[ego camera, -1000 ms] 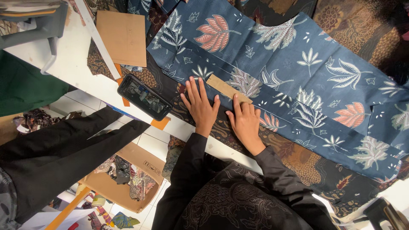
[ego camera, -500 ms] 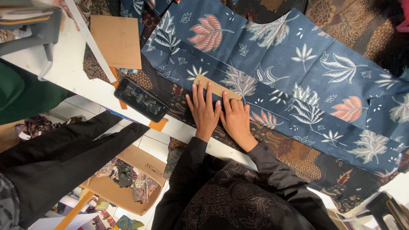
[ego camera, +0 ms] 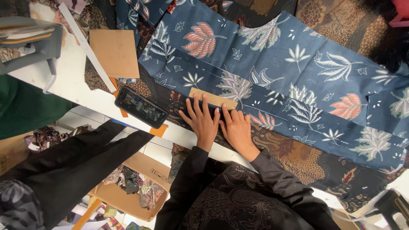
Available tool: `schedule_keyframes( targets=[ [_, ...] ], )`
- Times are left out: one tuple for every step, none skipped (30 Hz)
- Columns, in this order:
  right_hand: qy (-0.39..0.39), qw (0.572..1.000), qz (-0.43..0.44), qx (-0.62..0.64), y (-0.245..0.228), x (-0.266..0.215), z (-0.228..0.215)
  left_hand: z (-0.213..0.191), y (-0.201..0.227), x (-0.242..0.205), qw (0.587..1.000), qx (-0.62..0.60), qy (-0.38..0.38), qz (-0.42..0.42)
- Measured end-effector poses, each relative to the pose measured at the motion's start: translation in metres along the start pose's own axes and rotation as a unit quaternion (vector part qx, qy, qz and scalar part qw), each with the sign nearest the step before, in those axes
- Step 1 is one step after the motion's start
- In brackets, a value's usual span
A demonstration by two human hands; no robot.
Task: The person unfolds a patterned fabric on a worktable, aligns it, and uses a cardboard template to mark or measure a section. They then use an iron to press the fabric along the marked area, smoothing it out. The person repeats the ironing process on different sections of the fabric.
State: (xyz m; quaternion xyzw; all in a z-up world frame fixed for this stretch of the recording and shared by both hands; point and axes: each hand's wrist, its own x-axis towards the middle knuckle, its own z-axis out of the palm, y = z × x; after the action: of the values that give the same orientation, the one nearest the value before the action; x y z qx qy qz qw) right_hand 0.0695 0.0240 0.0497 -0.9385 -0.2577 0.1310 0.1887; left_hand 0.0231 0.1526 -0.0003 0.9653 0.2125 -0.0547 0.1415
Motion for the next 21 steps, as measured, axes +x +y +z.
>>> schedule_keyframes(
  targets=[
    [-0.002,1.0,-0.001,0.002,0.0,-0.002,-0.001,0.0,0.001,-0.002,1.0,0.001,-0.001,0.0],
    [-0.005,1.0,-0.001,0.003,0.001,-0.005,-0.003,0.0,0.001,-0.004,1.0,0.001,-0.002,0.002],
    [-0.009,1.0,0.006,0.007,0.001,-0.007,-0.004,0.0,0.001,-0.005,1.0,0.001,-0.002,0.005],
    [-0.013,1.0,0.013,0.01,0.001,-0.01,-0.006,0.0,0.002,-0.005,1.0,0.001,-0.003,0.008],
    [-0.017,1.0,0.02,0.014,0.0,-0.012,-0.007,0.0,0.002,-0.006,1.0,-0.004,0.0,0.006],
    [-0.017,1.0,0.025,0.007,0.0,-0.014,-0.008,0.0,0.003,-0.005,1.0,-0.01,0.002,0.005],
    [-0.017,0.999,0.029,0.001,0.0,-0.016,-0.009,0.001,0.005,-0.006,1.0,-0.015,0.005,0.002],
    [-0.017,0.999,0.033,-0.005,0.0,-0.017,-0.01,0.001,0.006,-0.005,1.0,-0.019,0.003,-0.002],
    [-0.014,0.999,0.032,-0.01,0.0,-0.018,-0.01,0.001,0.008,-0.005,1.0,-0.023,0.001,-0.007],
    [-0.012,0.999,0.031,-0.015,0.001,-0.018,-0.01,0.002,0.009,-0.004,1.0,-0.028,-0.001,-0.013],
    [-0.009,0.999,0.03,-0.019,0.001,-0.017,-0.01,0.002,0.011,-0.003,0.999,-0.03,-0.003,-0.019],
    [-0.011,0.999,0.033,-0.024,0.002,-0.016,-0.01,0.003,0.013,-0.001,0.999,-0.032,-0.005,-0.025],
    [-0.013,0.999,0.037,-0.029,0.003,-0.015,-0.01,0.004,0.015,0.0,0.999,-0.034,-0.006,-0.032],
    [-0.014,0.999,0.04,-0.035,0.003,-0.013,-0.009,0.005,0.016,0.002,0.999,-0.024,-0.005,-0.034],
    [-0.015,0.998,0.04,-0.035,0.004,-0.012,-0.009,0.006,0.017,0.004,0.999,-0.014,-0.005,-0.036],
    [-0.016,0.998,0.039,-0.036,0.004,-0.012,-0.009,0.007,0.017,0.005,0.999,-0.004,-0.004,-0.038],
    [-0.017,0.998,0.039,-0.037,0.005,-0.012,-0.009,0.008,0.018,0.007,0.999,-0.004,-0.006,-0.04],
    [-0.018,0.998,0.044,-0.036,0.006,-0.013,-0.01,0.008,0.018,0.009,0.999,-0.004,-0.008,-0.042],
    [-0.021,0.998,0.049,-0.035,0.007,-0.014,-0.011,0.009,0.019,0.01,0.999,-0.005,-0.01,-0.044],
    [-0.023,0.998,0.053,-0.033,0.008,-0.016,-0.012,0.01,0.019,0.012,0.999,-0.006,-0.008,-0.042],
    [-0.021,0.997,0.055,-0.041,0.01,-0.017,-0.012,0.01,0.019,0.012,0.999,-0.006,-0.006,-0.039]
  ],
)
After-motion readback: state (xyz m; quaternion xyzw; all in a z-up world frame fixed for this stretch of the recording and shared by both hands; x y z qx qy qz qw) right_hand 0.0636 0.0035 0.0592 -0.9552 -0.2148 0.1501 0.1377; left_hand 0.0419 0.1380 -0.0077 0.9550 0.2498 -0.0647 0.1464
